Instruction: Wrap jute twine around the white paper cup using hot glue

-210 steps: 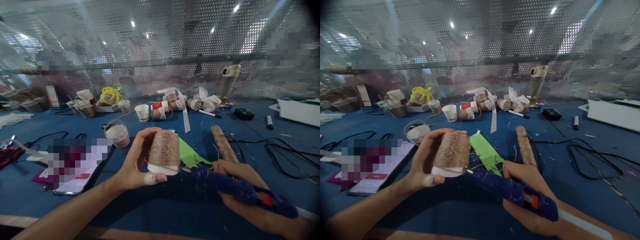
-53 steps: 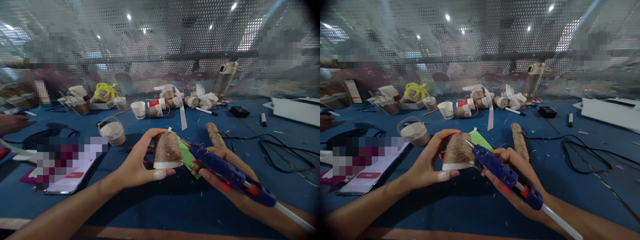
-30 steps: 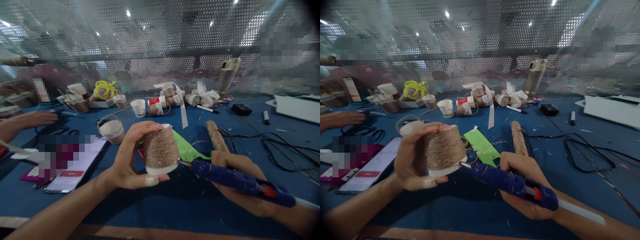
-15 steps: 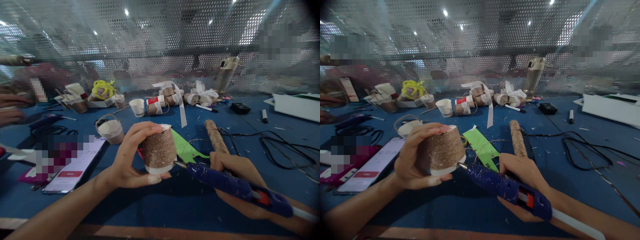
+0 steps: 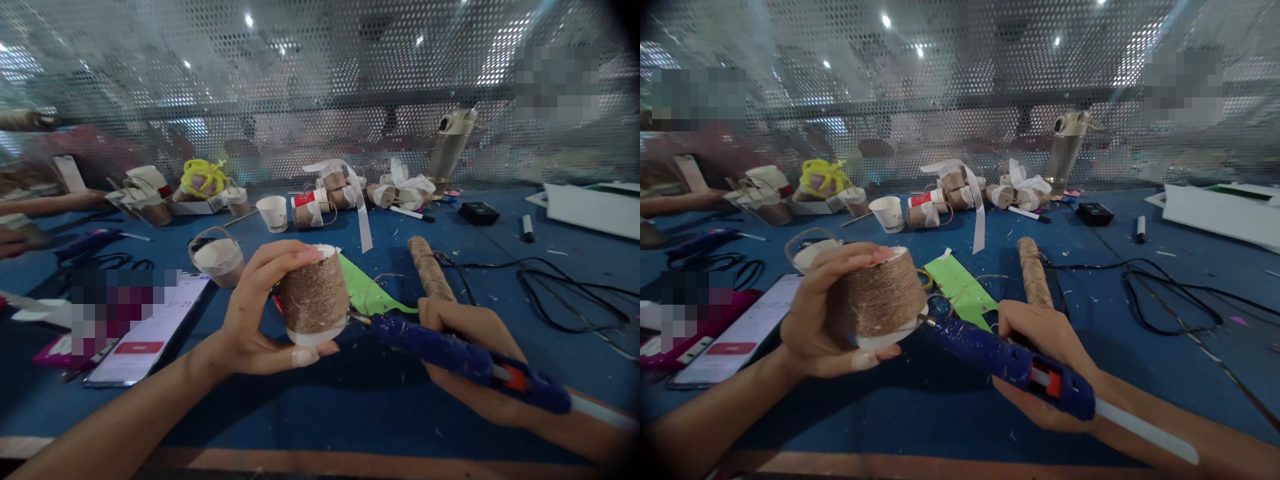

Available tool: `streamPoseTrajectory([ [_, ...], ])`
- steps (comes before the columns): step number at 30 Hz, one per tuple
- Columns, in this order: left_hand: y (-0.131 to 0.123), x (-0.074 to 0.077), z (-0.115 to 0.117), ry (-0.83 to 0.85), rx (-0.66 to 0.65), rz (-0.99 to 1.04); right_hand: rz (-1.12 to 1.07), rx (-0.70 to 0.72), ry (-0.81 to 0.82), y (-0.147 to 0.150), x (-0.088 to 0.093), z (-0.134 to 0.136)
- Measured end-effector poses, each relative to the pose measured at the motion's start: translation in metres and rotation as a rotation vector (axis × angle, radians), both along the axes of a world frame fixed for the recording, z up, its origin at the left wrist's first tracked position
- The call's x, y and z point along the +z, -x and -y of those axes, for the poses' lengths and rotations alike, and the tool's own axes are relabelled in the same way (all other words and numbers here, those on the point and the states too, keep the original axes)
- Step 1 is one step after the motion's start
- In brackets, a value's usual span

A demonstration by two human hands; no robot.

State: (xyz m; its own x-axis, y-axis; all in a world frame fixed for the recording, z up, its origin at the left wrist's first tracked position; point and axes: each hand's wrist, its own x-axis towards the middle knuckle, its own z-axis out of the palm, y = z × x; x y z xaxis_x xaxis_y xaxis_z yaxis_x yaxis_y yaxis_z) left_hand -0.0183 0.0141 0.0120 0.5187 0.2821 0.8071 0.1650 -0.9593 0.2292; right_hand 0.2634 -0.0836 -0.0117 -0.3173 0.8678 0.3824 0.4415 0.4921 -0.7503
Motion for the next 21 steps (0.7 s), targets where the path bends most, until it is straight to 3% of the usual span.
streamPoseTrajectory([
  [7,-0.0024,-0.0007,-0.0028,-0.049,-0.019,0.004,-0.025,0.024,0.012,0.0008,-0.001,0.0003],
  [13,-0.0046,-0.002,0.0016,0.024,0.012,-0.024,-0.028,-0.023,-0.053,0.0071,-0.0049,0.0017],
  [21,-0.004,0.0,-0.0024,-0.056,-0.009,-0.029,0.006,-0.027,-0.043,0.0055,-0.003,0.0024],
])
